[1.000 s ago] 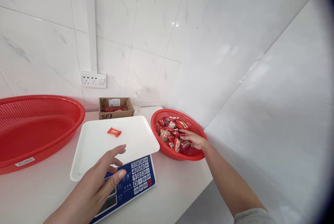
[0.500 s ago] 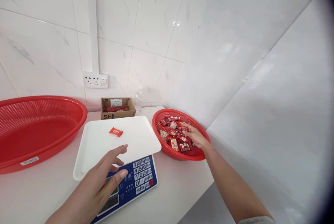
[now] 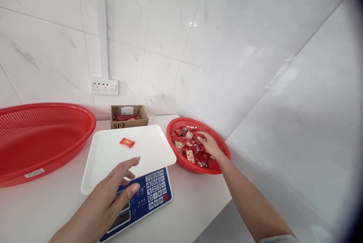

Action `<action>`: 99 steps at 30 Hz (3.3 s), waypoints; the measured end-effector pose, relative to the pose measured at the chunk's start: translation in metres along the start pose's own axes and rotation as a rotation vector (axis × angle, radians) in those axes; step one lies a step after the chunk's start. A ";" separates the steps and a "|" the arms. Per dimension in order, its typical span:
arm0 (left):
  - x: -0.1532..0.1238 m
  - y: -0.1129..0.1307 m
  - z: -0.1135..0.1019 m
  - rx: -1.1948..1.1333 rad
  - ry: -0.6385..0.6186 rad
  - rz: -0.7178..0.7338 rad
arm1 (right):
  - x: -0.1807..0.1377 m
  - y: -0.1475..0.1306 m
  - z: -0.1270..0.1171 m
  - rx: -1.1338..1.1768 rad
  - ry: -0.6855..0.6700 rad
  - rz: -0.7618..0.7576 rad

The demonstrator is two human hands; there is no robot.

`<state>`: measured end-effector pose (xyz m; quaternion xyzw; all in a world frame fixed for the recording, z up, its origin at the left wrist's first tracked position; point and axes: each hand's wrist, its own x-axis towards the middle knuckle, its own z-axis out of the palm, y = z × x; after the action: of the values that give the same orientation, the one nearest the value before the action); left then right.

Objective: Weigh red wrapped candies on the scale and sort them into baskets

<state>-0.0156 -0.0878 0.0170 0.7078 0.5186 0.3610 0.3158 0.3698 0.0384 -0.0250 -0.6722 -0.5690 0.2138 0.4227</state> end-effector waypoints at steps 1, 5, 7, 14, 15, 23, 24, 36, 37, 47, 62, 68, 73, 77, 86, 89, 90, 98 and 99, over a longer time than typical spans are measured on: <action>0.000 0.000 0.000 -0.001 -0.001 0.001 | 0.001 0.000 0.000 -0.010 0.003 -0.007; 0.000 0.000 0.000 0.003 -0.003 0.012 | 0.000 -0.006 0.001 -0.030 -0.006 -0.039; 0.000 -0.002 0.001 0.003 -0.006 0.011 | -0.005 -0.019 0.002 -0.032 -0.006 -0.056; 0.002 0.000 0.000 -0.057 -0.151 0.030 | -0.078 -0.115 0.033 0.208 -0.093 -0.183; 0.001 0.002 0.000 -0.084 -0.173 0.033 | -0.093 -0.127 0.043 0.230 -0.140 -0.207; -0.005 0.013 -0.002 -0.442 -0.191 0.064 | -0.165 -0.171 0.110 0.520 -0.387 -0.333; -0.006 0.012 -0.003 -0.467 -0.167 0.048 | -0.167 -0.173 0.112 0.545 -0.396 -0.326; -0.008 0.010 -0.020 -0.438 -0.253 0.007 | -0.166 -0.180 0.095 0.548 -0.547 -0.128; -0.009 0.011 -0.020 -0.428 -0.257 0.017 | -0.166 -0.181 0.095 0.530 -0.533 -0.143; 0.000 0.005 -0.010 -0.155 -0.224 -0.015 | -0.161 -0.173 0.106 0.360 -0.528 -0.217; 0.010 -0.017 -0.030 0.243 0.223 -0.089 | -0.084 -0.165 0.167 -0.353 -0.402 -0.379; 0.009 -0.016 -0.032 0.242 0.243 -0.056 | -0.069 -0.167 0.177 -0.433 -0.492 -0.391; 0.008 -0.014 -0.032 0.238 0.215 -0.058 | -0.064 -0.169 0.189 -0.480 -0.521 -0.377; 0.008 -0.014 -0.032 0.235 0.199 -0.062 | -0.063 -0.171 0.197 -0.500 -0.518 -0.384; 0.005 -0.012 -0.036 0.217 0.196 -0.090 | -0.063 -0.166 0.170 -0.380 -0.599 -0.372; 0.005 -0.012 -0.036 0.219 0.186 -0.091 | -0.064 -0.165 0.165 -0.386 -0.644 -0.365; 0.005 -0.011 -0.036 0.223 0.183 -0.089 | -0.064 -0.166 0.166 -0.397 -0.633 -0.368; 0.006 -0.010 -0.035 0.236 0.183 -0.053 | -0.059 -0.174 0.183 -0.358 -0.588 -0.384; 0.005 -0.011 -0.035 0.239 0.186 -0.048 | -0.058 -0.173 0.184 -0.357 -0.593 -0.384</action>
<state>-0.0493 -0.0774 0.0282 0.6914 0.6016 0.3528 0.1885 0.1119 0.0424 0.0026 -0.5257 -0.8099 0.2135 0.1489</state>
